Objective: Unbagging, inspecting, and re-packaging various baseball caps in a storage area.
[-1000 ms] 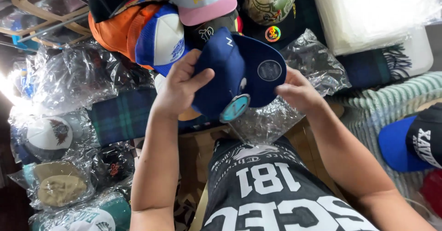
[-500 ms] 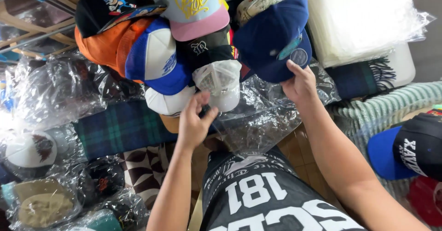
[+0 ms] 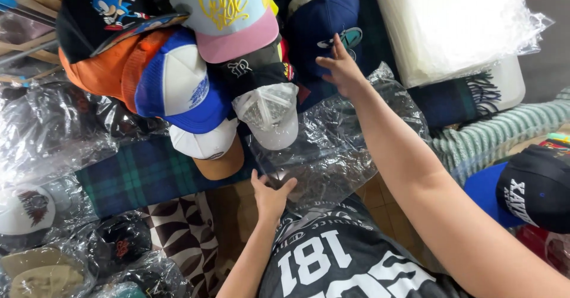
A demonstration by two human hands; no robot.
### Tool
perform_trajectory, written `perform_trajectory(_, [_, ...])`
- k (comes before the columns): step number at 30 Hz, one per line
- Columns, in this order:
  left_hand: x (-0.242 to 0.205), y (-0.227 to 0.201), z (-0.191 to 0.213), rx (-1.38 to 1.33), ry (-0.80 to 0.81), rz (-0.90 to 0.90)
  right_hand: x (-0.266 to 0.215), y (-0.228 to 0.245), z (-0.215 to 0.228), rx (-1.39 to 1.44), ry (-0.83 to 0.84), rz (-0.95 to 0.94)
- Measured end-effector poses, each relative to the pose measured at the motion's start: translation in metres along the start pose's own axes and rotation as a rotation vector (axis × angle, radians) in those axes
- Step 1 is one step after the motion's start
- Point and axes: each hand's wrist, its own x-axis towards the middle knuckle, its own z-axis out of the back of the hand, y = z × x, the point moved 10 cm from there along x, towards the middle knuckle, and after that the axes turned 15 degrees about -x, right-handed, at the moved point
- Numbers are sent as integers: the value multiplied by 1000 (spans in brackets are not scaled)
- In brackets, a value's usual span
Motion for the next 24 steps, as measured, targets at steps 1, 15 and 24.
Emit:
perform_trajectory(1, [-8,-11,3,45,-98,21,12,-6,15,-141,-29,35])
perform_trajectory(15, [72,50,-20,-434,121,-87,-120,-154,266,-1196,-528,-229])
perform_trajectory(24, [46,-7,25,-177,-322,-606,-197,-1,164,-1271,-966,577])
